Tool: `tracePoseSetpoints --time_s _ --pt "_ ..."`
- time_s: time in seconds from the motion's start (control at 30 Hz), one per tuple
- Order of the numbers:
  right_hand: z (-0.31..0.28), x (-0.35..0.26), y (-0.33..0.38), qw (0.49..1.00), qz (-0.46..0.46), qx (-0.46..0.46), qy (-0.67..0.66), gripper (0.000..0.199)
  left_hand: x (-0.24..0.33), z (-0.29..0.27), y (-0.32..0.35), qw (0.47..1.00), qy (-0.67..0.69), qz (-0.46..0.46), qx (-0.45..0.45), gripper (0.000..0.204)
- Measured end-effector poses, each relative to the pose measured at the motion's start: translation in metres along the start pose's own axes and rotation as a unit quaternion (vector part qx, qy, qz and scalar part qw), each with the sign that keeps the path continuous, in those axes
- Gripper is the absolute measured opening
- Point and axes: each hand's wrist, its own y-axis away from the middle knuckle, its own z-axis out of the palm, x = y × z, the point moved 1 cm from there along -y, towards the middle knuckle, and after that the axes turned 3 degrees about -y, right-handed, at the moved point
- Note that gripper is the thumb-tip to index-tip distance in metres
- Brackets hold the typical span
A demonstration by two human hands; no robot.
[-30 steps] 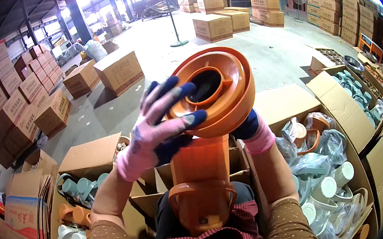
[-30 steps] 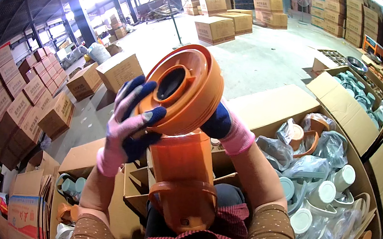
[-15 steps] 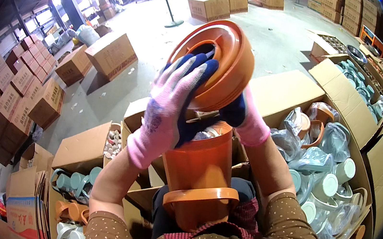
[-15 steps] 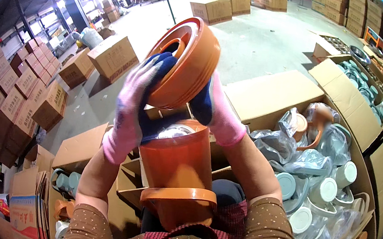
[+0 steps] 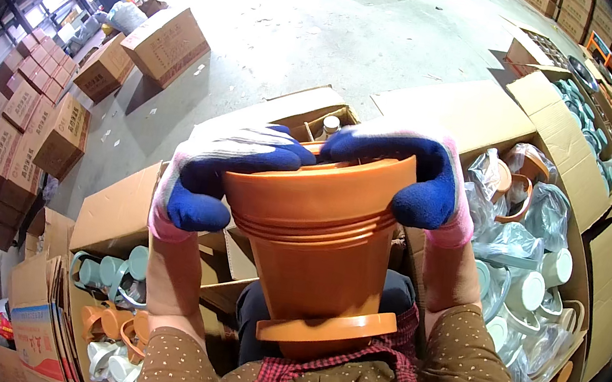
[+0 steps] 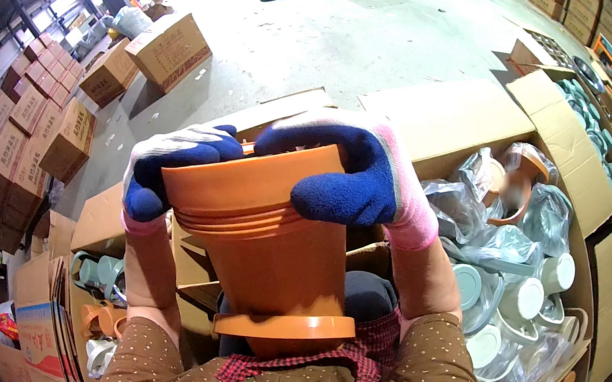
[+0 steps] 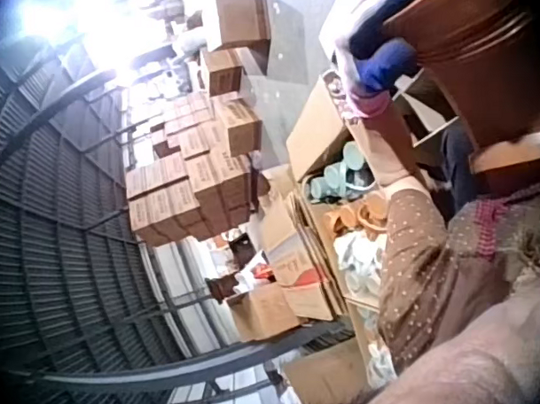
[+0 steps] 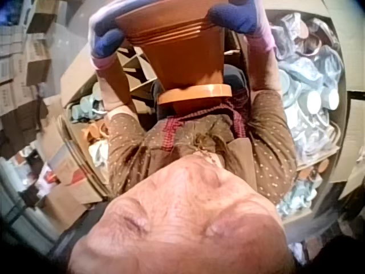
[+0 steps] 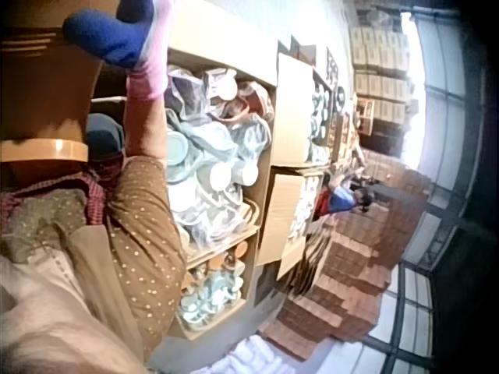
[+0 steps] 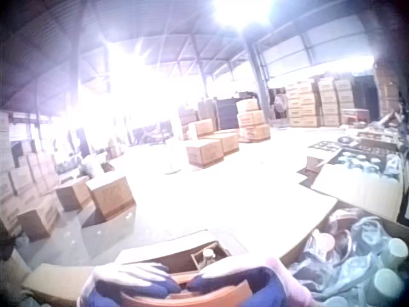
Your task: The person assembles insulated containers by placing metal liners inside plastic outer shells, screwing on bases, and wrapping them in plastic bags. They handle several containers, moving finished ones into a larger box and flattening cardboard separators.
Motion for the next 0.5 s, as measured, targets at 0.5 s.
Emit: tracePoseSetpoints --time_s 0.5 --pt "-0.009 0.052 0.022 0.998 -0.059 -0.011 0.0 0.048 0.016 0.043 0.024 0.979 -0.13 -0.124 0.099 0.065"
